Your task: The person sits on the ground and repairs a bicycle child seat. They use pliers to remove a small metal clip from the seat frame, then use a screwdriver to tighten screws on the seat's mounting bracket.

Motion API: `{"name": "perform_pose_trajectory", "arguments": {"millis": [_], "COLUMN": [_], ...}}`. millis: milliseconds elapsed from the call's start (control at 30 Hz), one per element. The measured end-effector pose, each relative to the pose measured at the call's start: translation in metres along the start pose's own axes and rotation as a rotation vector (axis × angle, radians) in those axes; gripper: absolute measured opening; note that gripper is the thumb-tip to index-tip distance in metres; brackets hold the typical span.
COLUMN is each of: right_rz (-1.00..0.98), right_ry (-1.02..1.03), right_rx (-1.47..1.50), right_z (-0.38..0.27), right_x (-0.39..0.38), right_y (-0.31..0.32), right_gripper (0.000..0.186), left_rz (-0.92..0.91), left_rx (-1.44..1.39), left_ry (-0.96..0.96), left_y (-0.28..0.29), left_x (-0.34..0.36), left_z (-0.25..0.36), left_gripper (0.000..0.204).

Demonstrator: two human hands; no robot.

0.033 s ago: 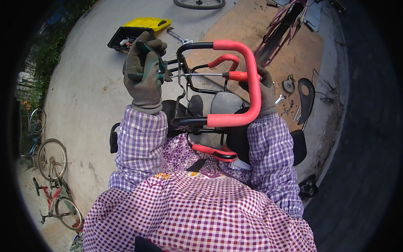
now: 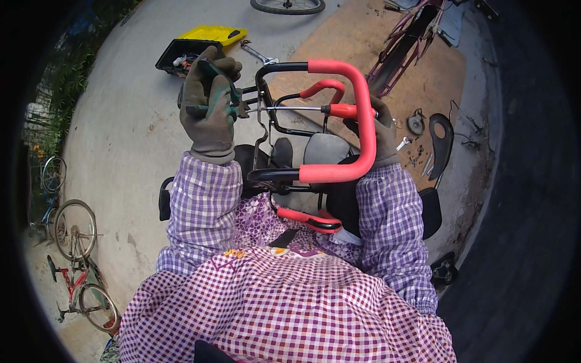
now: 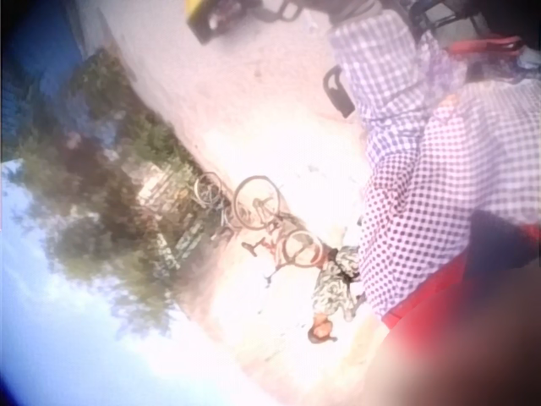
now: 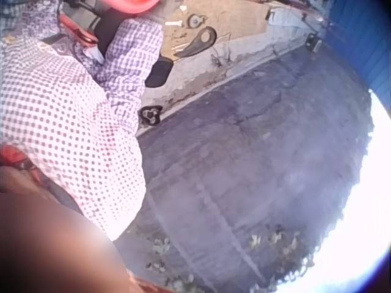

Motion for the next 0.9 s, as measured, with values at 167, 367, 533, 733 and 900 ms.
{"name": "perform_pose_trajectory", "arguments": {"millis": [167,367,533,733,900], "right_rz": [-0.129,-0.040,-0.043,-0.015,0.021], "right_ry": [-0.321,-0.121,-0.095,-0.134,-0.177], "right_rx": [0.102,0.075,0.104,0.077,-0.006], "right_z": [0.023,0.009,-0.008,0.004,0.015], "right_x": [0.000,-0.001,-0.006,-0.003,0.004], "right_y": [-0.005,-0.005,-0.020,-0.012,-0.002], "right_gripper": [0.052,0.052,0.052,0.051,0.051], "left_rz": [0.000,0.005,-0.012,-0.019,0.007], "left_rx": [0.032,0.048,0.071,0.064,0.004], "left_ry": [0.024,0.034,0.008,0.014,0.045], "left_y": [0.000,0.002,0.003,0.001,0.001], "left_x": [0.001,0.000,-0.001,0.000,0.001], "left_z": [-0.002,-0.003,-0.002,-0.002,-0.004], "left_gripper": [0.044,0.044,0.045,0.046,0.044]}}
Point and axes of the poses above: each hand's wrist, its own x-axis towards the middle knuckle, its own y-axis out of the back of the hand, z = x × y, the point moved 9 cm from there along x, towards the middle knuckle, and after that the axes turned 6 degrees about -x, right-handed, at the moved point
